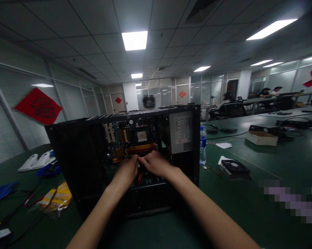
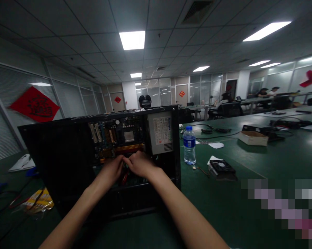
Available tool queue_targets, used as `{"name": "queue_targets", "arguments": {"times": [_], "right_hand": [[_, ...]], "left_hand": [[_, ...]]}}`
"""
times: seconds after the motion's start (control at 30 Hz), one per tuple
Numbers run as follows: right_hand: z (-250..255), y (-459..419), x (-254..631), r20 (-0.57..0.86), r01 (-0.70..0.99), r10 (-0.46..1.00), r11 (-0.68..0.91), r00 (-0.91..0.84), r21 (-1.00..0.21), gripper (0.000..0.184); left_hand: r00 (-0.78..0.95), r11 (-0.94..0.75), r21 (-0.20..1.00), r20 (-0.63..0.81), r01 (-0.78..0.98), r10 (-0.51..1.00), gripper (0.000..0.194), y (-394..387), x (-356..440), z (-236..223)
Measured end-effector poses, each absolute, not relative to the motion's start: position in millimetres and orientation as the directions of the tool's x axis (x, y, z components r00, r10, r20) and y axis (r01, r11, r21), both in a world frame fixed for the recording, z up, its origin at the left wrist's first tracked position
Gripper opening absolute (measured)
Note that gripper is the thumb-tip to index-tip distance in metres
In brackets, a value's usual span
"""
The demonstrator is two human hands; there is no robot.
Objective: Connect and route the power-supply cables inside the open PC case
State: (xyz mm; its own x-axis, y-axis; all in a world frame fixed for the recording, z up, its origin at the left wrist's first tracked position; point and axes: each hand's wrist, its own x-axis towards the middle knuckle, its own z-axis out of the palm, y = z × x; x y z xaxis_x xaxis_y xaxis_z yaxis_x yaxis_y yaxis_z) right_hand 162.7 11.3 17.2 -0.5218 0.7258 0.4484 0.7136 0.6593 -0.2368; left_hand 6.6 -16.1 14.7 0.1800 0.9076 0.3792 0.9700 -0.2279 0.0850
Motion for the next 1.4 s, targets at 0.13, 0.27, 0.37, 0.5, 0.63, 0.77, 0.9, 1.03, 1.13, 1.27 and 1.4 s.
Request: {"name": "queue_targets", "arguments": {"times": [0.13,0.27,0.37,0.5,0.63,0.77,0.9,1.03,1.13,1.27,1.4], "right_hand": [[17,10,164,0.406,0.739,0.741,0.643,-0.535,-0.200,0.053],[10,11,168,0.153,0.834,0.839,0.540,-0.523,-0.111,0.042],[7,11,170,-0.029,0.872,0.873,0.485,-0.487,-0.062,0.042],[11,11,168,0.243,0.759,0.795,0.605,-0.556,-0.241,0.031],[16,21,160,0.535,0.497,0.785,0.615,-0.312,-0.612,0.029],[19,28,157,0.518,0.081,0.828,0.543,-0.214,-0.836,0.026],[26,25,160,0.467,-0.172,0.839,0.434,-0.278,-0.884,0.027],[31,18,165,0.378,-0.071,0.867,0.377,-0.325,-0.924,0.034],[28,15,167,0.444,0.159,0.817,0.525,-0.366,-0.836,0.034],[22,13,167,0.727,0.299,0.521,0.853,-0.448,-0.427,0.019],[22,11,167,0.769,0.441,0.345,0.893,-0.538,-0.093,0.037]], "left_hand": [[0.061,-0.061,-0.014,0.441,0.998,0.895,0.030,-25,12,21],[0.067,-0.051,-0.049,0.445,0.997,0.893,0.034,-31,15,26],[0.065,-0.057,-0.031,0.453,0.998,0.889,0.034,-30,13,25],[0.060,-0.131,0.105,0.511,0.986,0.858,0.035,-22,7,24],[0.126,-0.336,0.329,0.522,0.883,0.843,0.041,-24,6,33],[0.380,-0.558,0.309,0.480,0.770,0.791,0.037,-42,2,54],[0.550,-0.597,-0.063,0.476,0.800,0.686,0.039,-51,-15,70],[0.426,-0.472,-0.110,0.640,0.875,0.640,0.033,-47,-31,76],[0.352,-0.482,-0.025,0.718,0.876,0.601,0.032,-46,-32,75],[0.408,-0.561,0.001,0.685,0.828,0.603,0.042,-46,-20,67],[0.436,-0.605,0.063,0.635,0.794,0.638,0.057,-43,-6,54]]}}
